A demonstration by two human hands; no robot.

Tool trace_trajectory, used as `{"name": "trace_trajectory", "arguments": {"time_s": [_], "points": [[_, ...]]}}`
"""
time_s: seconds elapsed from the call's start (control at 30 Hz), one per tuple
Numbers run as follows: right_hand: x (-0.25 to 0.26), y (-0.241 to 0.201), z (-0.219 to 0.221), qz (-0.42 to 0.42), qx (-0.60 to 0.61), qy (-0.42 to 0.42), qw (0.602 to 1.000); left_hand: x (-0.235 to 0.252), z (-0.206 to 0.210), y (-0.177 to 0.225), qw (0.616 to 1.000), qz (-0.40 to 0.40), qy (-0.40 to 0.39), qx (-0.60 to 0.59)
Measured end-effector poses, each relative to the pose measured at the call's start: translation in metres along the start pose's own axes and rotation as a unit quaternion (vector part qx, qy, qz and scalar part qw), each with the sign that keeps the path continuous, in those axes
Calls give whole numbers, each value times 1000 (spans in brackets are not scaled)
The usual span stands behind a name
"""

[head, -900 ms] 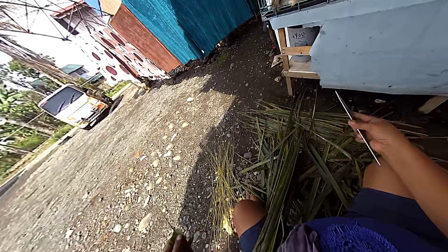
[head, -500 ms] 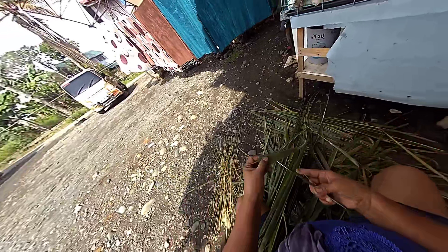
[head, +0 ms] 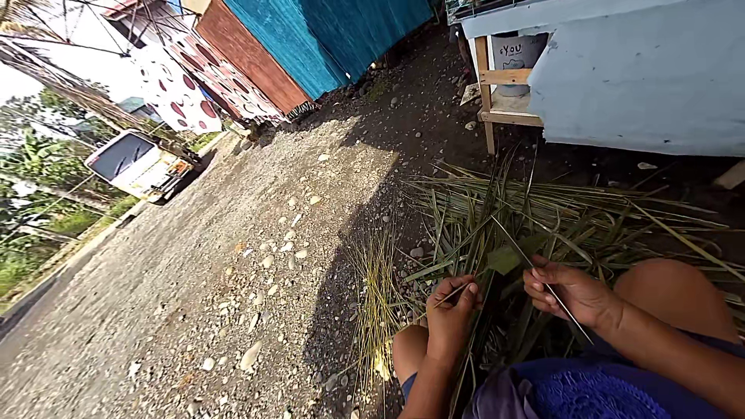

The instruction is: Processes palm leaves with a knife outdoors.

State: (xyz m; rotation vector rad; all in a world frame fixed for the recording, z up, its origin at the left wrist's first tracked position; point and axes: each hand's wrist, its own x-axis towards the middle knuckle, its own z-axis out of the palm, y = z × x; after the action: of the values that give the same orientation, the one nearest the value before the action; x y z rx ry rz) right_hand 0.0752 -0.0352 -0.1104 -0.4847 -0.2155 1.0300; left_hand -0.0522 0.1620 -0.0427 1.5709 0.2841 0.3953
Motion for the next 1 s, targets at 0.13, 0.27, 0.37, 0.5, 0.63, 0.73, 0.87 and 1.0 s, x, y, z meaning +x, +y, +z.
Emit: {"name": "trace_trajectory", "arguments": {"time_s": [0.13, 0.27, 0.37, 0.5, 0.63, 0.73, 0.87, 1.0], "points": [[-2, -1, 2, 10, -16, -6, 1000, -2, 4, -2, 999, 37, -6, 22], [-4, 0, 14, 30, -99, -21, 994, -5, 11, -11, 992, 103, -29, 70], [-9, 4, 30, 43, -175, -16, 984, -6, 17, -13, 977, 166, -42, 125], [-11, 5, 42, 41, -215, -6, 976, -9, 19, -10, 946, 235, -44, 219], [-7, -1, 32, 28, -236, 6, 971, -13, 18, -5, 907, 285, -46, 305], [0, -4, 18, 25, -250, 82, 964, -17, 16, -7, 899, 286, -57, 327], [16, -9, -28, 27, -265, 209, 941, -25, 15, -6, 884, 286, -81, 361], [23, 1, -42, 57, -378, 233, 894, -31, 19, -23, 877, 267, -106, 384]]}}
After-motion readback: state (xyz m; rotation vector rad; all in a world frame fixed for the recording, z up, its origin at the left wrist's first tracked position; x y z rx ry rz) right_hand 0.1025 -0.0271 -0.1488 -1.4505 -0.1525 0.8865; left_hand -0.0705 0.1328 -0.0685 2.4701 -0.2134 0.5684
